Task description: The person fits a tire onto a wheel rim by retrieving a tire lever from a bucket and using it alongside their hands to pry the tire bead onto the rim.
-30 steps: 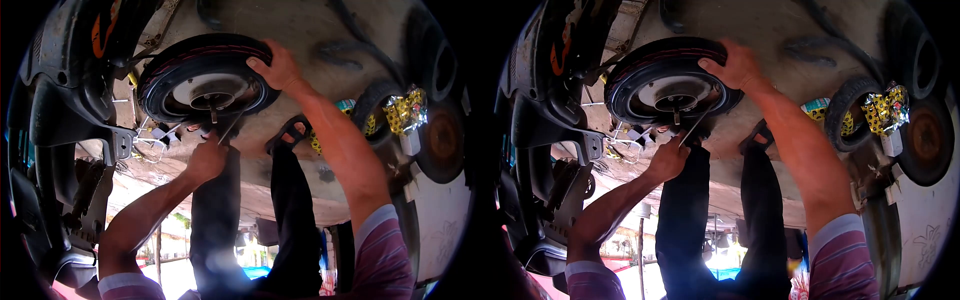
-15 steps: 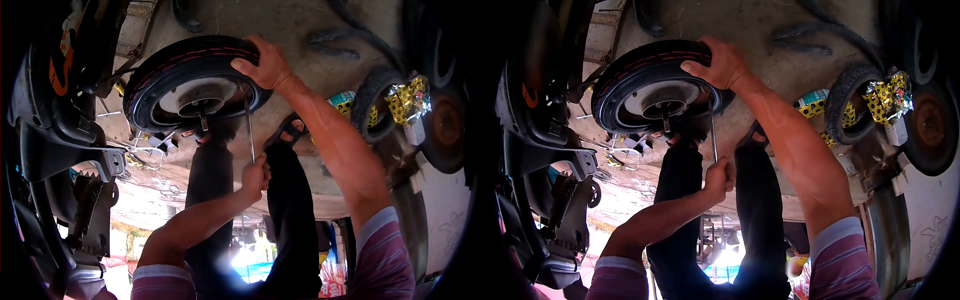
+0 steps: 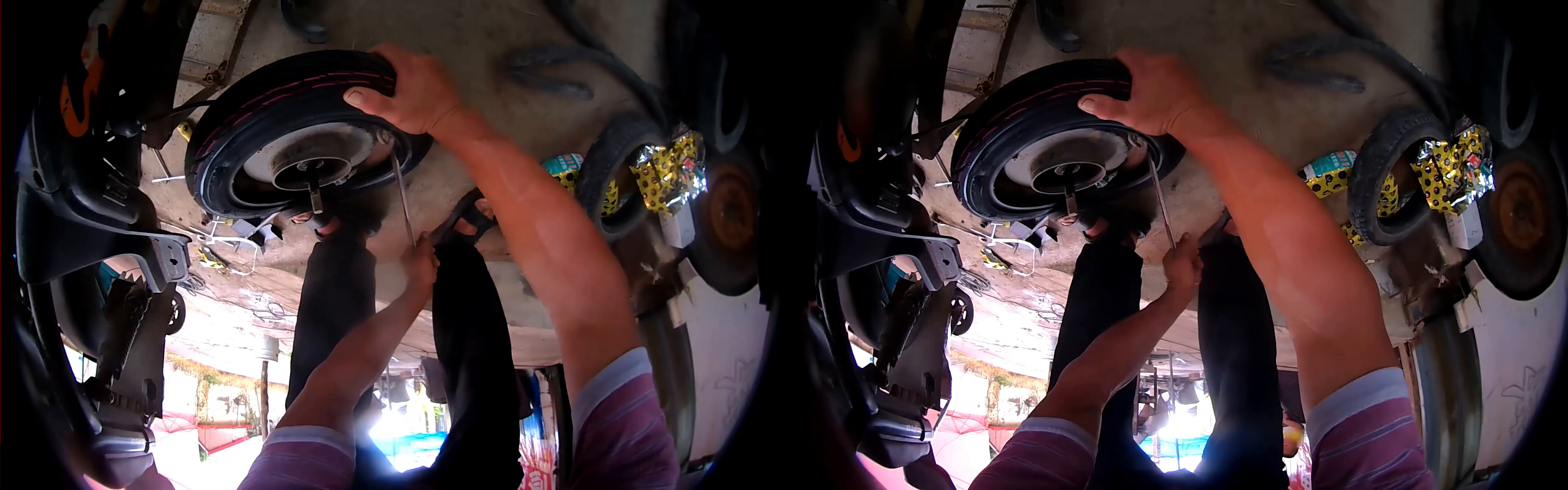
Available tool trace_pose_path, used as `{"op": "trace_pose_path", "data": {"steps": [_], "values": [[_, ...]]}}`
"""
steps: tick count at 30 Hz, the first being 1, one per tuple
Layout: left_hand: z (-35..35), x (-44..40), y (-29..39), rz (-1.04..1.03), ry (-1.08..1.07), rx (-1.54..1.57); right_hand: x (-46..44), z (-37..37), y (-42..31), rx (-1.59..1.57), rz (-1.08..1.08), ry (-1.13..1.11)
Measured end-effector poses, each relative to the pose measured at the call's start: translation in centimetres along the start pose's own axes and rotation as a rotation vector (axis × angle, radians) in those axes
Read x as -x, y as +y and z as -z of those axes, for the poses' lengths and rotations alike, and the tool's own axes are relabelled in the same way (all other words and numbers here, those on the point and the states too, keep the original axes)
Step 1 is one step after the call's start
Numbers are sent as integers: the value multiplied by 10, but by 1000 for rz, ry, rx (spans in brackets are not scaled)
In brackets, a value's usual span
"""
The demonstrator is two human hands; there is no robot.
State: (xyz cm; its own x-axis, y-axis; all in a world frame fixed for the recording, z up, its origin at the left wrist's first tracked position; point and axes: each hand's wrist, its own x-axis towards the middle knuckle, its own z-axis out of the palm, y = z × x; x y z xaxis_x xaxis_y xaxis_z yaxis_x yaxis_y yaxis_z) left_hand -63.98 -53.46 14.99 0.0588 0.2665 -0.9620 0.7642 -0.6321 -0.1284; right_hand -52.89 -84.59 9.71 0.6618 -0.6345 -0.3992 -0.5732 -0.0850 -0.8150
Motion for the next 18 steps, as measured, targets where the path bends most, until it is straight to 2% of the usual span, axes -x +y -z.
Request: {"op": "trace_pose_path", "data": {"steps": [1,3,5,7,8,11,12,14,15,16,17,18], "values": [[12,-31,-24,-163,-48,-2,3,-3,-4,27,5,11],[19,-51,-18,-97,-35,-36,6,-2,2,22,17,5],[40,-103,-75,-555,42,-482,3,-9,4,-71,44,-31],[37,-135,-75,-884,122,-737,1,-12,3,0,59,28],[42,-142,-77,-946,153,-795,3,-13,3,14,65,40],[63,-179,-72,-723,-145,-174,4,-17,1,77,122,120],[81,-209,-75,-324,-392,319,7,-20,-1,94,138,151],[126,-277,-104,151,-669,759,11,-23,-6,80,133,122],[144,-322,-116,184,-737,711,6,-20,-8,77,142,119],[149,-328,-115,98,-725,480,5,-19,-12,51,111,89],[154,-332,-114,17,-708,247,7,-20,-18,17,70,54],[130,-309,-91,-184,-611,-167,10,-19,-23,-12,31,24]]}}
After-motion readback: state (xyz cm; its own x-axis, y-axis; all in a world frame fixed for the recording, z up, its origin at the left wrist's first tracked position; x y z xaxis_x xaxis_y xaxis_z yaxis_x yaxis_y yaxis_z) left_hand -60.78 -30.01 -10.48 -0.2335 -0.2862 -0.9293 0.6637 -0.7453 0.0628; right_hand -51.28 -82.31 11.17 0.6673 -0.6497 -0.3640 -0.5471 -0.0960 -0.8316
